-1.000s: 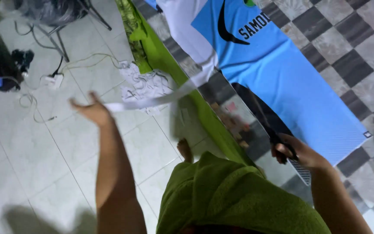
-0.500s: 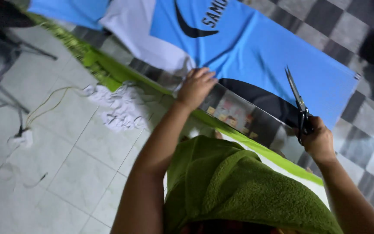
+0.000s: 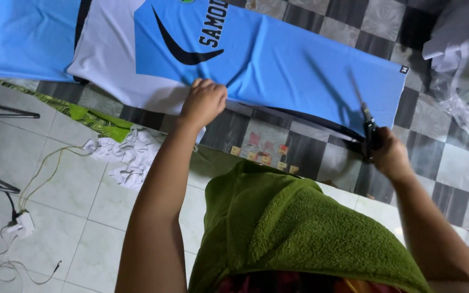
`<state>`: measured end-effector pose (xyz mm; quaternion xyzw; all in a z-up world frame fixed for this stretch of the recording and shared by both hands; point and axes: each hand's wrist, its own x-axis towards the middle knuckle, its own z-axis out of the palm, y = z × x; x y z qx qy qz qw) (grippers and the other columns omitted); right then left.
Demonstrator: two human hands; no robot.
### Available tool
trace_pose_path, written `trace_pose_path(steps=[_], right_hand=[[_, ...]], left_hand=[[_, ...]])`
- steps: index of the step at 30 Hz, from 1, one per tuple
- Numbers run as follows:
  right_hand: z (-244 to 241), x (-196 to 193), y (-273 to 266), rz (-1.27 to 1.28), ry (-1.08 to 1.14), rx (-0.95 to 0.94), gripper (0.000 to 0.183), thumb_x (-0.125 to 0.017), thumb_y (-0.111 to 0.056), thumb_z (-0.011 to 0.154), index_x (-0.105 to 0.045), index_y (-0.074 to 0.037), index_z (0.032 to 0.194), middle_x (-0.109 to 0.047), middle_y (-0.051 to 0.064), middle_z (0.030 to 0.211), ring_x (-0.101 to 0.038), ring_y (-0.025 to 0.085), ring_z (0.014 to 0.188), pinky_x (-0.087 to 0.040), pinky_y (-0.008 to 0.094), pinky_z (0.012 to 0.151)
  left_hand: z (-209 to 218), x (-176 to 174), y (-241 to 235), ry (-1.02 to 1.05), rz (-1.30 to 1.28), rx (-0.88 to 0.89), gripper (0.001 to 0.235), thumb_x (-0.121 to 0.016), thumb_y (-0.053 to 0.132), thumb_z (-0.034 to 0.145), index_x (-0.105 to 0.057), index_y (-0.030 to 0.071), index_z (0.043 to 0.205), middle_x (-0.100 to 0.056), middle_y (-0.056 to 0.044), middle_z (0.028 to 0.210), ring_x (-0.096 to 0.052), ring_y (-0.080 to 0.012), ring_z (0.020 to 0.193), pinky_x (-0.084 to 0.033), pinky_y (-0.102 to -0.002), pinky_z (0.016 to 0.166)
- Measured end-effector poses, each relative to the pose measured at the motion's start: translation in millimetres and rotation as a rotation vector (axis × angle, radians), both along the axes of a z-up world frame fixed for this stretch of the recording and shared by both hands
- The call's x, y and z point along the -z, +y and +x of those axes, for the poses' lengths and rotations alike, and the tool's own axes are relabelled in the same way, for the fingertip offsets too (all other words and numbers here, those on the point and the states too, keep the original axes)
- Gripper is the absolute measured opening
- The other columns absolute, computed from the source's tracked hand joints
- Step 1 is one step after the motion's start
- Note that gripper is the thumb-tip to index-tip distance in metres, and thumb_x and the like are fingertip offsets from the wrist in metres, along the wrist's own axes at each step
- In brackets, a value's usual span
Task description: The person uses scissors to cut a blue and white patterned fabric laid out on a tiled floor. They carefully trim the edges and follow the design lines, removing excess material throughout the process.
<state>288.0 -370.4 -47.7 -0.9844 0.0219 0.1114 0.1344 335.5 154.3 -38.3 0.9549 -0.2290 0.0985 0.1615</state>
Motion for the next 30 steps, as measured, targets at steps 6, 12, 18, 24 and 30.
trace_pose_path(steps=[6, 12, 18, 24, 30], right_hand=[[59, 11, -35, 0.048, -0.100, -0.201, 0.036, -0.071, -0.027, 0.083, -0.051, 0.002, 0.091, -0.054, 0.013, 0.072, -0.053, 0.029, 0.058, -0.039, 0.041, 0.051], [75, 4, -26, 0.102, -0.073, -0.163, 0.036, -0.072, -0.024, 0.081, -0.055, 0.001, 0.101, -0.062, 0.015, 0.083, -0.059, 0.031, 0.069, -0.044, 0.041, 0.059], [69, -10, -26, 0.239, 0.034, -0.097, 0.035, -0.074, -0.021, 0.078, -0.054, -0.002, 0.098, -0.057, 0.010, 0.076, -0.049, 0.022, 0.065, -0.039, 0.038, 0.058], [59, -19, -46, 0.218, -0.039, -0.358, 0.034, -0.070, -0.029, 0.081, -0.051, -0.001, 0.087, -0.050, 0.010, 0.067, -0.044, 0.024, 0.052, -0.033, 0.041, 0.050], [42, -43, -53, 0.089, 0.129, -0.418, 0.035, -0.074, -0.034, 0.072, -0.066, -0.013, 0.099, -0.070, 0.001, 0.075, -0.065, 0.016, 0.060, -0.048, 0.034, 0.058]], left_hand=[[38, 17, -8, 0.343, -0.058, -0.191, 0.010, -0.058, 0.013, 0.081, -0.058, 0.021, 0.075, -0.059, 0.002, 0.069, -0.053, -0.0291, 0.089, -0.033, -0.044, 0.079], [43, -26, -19, 0.626, 0.031, -0.253, 0.015, -0.053, 0.021, 0.092, -0.067, 0.021, 0.087, -0.067, -0.001, 0.088, -0.051, -0.0291, 0.103, -0.033, -0.047, 0.092], [41, -37, -20, 0.692, -0.034, -0.272, 0.016, -0.051, 0.019, 0.093, -0.067, 0.019, 0.093, -0.067, -0.003, 0.096, -0.048, -0.0282, 0.109, -0.029, -0.048, 0.099], [27, -16, -13, 0.470, -0.044, -0.156, 0.017, -0.054, 0.012, 0.089, -0.069, 0.019, 0.094, -0.068, -0.005, 0.095, -0.051, -0.0320, 0.102, -0.033, -0.046, 0.083], [-24, -47, 2, 0.112, -0.413, -0.010, 0.039, -0.042, -0.010, 0.065, -0.071, 0.012, 0.078, -0.070, -0.005, 0.082, -0.063, -0.0275, 0.085, -0.047, -0.041, 0.074]])
